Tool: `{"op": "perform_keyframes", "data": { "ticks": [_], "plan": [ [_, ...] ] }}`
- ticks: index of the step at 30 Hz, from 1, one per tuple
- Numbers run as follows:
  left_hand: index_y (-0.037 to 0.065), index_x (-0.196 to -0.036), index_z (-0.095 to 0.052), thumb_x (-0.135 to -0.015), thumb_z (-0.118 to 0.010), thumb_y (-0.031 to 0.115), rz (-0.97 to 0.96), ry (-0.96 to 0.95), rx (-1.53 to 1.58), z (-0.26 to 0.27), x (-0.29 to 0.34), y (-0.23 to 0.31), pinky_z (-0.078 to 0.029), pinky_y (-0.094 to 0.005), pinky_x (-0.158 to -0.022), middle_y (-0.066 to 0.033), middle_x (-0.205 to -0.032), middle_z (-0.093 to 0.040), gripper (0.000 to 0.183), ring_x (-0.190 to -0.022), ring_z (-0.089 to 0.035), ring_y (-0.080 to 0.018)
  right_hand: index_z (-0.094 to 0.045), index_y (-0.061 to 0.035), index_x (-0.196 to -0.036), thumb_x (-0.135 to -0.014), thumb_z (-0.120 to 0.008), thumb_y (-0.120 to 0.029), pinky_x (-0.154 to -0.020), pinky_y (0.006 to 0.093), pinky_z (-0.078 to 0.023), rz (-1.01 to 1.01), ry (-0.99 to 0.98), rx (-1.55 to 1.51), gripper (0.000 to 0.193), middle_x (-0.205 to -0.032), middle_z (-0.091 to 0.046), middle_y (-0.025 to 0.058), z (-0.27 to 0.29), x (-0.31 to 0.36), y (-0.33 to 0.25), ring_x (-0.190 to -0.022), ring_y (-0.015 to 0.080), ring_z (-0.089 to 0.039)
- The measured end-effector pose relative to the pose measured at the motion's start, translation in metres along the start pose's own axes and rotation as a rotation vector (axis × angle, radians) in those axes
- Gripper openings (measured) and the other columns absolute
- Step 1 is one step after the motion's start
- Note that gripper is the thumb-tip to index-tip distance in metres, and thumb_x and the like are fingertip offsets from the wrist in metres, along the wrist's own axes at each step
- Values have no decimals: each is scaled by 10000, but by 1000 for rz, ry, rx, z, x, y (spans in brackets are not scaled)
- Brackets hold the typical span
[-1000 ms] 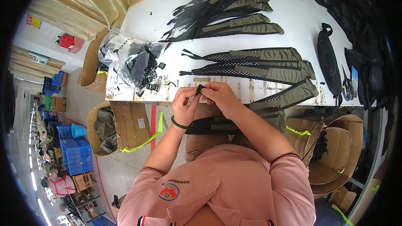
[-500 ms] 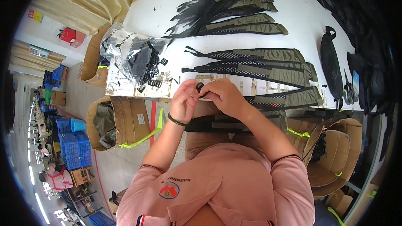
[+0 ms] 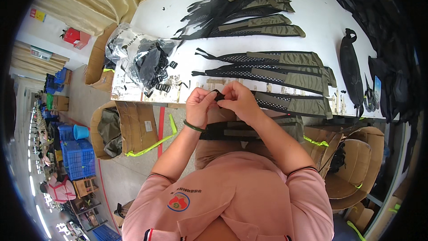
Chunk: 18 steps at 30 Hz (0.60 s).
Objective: Attach plastic buckle clips to mesh straps in a factory assembly line.
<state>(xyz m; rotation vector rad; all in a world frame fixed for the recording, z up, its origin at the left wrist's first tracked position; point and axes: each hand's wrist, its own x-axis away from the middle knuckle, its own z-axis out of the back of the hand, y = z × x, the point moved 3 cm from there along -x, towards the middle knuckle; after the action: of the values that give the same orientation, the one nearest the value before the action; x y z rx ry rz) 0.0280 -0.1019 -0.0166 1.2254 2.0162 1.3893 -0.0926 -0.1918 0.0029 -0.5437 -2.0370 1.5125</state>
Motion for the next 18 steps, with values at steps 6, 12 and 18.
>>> {"op": "perform_keyframes", "data": {
  "ticks": [6, 12, 18],
  "plan": [
    [28, -832, -568, -819, -638, -35, -124, 55, -119, 7, 8, 8, -501, -219, -633, -66, -794, -642, 95, -693, -597, -100, -494, -58, -807, -692, -700, -48, -576, 220, -400, -35, 3, 191, 236, -720, -475, -27, -8, -9, 2, -648, 71, -452],
    [35, -844, -627, -780, -699, 85, -295, -109, -649, -9, 9, 3, -498, -261, -697, -53, -854, -635, 109, -782, -614, -133, -452, -117, -757, -693, -669, 15, -500, 181, -333, -67, 73, 21, 262, -665, -418, -66, 8, -1, 9, -589, 34, -399],
    [44, -880, -563, -751, -731, 100, -438, -265, -495, -15, 23, 21, -450, -274, -707, -53, -905, -542, 219, -779, -537, -163, -452, -80, -815, -725, -598, 93, -490, 177, -376, -129, -2, -209, 243, -678, -467, -30, 7, 5, 4, -563, 53, -464]
  ]
}}
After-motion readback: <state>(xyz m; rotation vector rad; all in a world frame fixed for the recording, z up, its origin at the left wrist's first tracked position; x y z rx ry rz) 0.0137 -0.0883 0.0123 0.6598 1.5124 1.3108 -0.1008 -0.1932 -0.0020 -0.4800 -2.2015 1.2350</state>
